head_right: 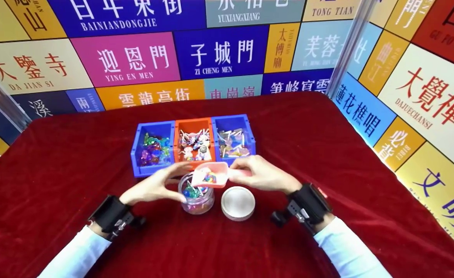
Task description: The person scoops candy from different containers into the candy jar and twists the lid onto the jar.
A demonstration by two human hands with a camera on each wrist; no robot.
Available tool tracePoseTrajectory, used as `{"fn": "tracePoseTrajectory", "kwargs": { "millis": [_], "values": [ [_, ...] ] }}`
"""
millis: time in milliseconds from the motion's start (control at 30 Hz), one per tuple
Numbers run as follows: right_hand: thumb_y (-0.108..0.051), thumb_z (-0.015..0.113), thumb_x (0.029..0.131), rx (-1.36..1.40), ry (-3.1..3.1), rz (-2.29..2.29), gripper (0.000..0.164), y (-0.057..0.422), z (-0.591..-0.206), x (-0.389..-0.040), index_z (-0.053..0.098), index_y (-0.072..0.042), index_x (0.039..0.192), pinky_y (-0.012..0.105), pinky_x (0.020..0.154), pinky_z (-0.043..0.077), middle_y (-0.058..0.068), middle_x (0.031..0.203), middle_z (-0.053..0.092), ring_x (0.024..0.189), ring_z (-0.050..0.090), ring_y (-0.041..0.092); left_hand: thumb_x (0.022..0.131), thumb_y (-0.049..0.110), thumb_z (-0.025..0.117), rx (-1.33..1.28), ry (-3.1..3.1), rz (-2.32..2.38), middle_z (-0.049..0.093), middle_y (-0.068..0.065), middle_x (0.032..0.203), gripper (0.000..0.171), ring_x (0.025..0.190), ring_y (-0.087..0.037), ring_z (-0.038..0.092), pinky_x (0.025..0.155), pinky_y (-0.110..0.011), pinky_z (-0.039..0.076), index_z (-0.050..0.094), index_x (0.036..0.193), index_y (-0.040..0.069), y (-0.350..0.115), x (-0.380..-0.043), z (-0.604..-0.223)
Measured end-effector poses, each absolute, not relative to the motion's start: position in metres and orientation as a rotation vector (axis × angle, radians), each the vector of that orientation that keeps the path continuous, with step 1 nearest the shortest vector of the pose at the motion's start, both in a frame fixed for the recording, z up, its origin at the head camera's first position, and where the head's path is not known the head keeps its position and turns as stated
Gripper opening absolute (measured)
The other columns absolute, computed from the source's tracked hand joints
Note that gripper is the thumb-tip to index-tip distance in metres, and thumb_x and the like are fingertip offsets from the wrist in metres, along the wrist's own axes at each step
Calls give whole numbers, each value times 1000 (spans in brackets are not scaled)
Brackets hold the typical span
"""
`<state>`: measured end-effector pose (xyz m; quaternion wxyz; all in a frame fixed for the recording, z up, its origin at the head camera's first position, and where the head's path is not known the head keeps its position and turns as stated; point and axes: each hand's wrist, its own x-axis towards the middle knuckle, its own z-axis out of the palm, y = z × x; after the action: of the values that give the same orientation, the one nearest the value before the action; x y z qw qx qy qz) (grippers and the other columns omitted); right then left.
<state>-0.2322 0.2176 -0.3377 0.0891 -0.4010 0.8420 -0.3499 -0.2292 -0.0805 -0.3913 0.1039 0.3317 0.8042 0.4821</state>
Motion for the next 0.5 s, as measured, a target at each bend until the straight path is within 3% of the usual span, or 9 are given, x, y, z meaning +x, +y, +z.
{"fn": "tracePoseTrajectory", "kwargs": {
  "millis": [233,500],
  "values": [
    [-25,56,88,-1255,2623,-912,15,216,-338,-230,64,-14,94,20,64,44,-8,81,61,71,52,7,65,24,79,1055,2522,1181,48,-16,127,84,114,-24,48,97,-31,38,35,132,-3,-74,-228,-392],
    [-19,58,86,-1439,2764,-790,10,210,-331,-224,66,-13,88,20,59,44,-9,76,62,65,51,2,64,24,80,1071,2564,1145,53,-15,121,78,109,-25,51,95,-31,39,41,127,-1,-72,-227,-394]
  ]
}}
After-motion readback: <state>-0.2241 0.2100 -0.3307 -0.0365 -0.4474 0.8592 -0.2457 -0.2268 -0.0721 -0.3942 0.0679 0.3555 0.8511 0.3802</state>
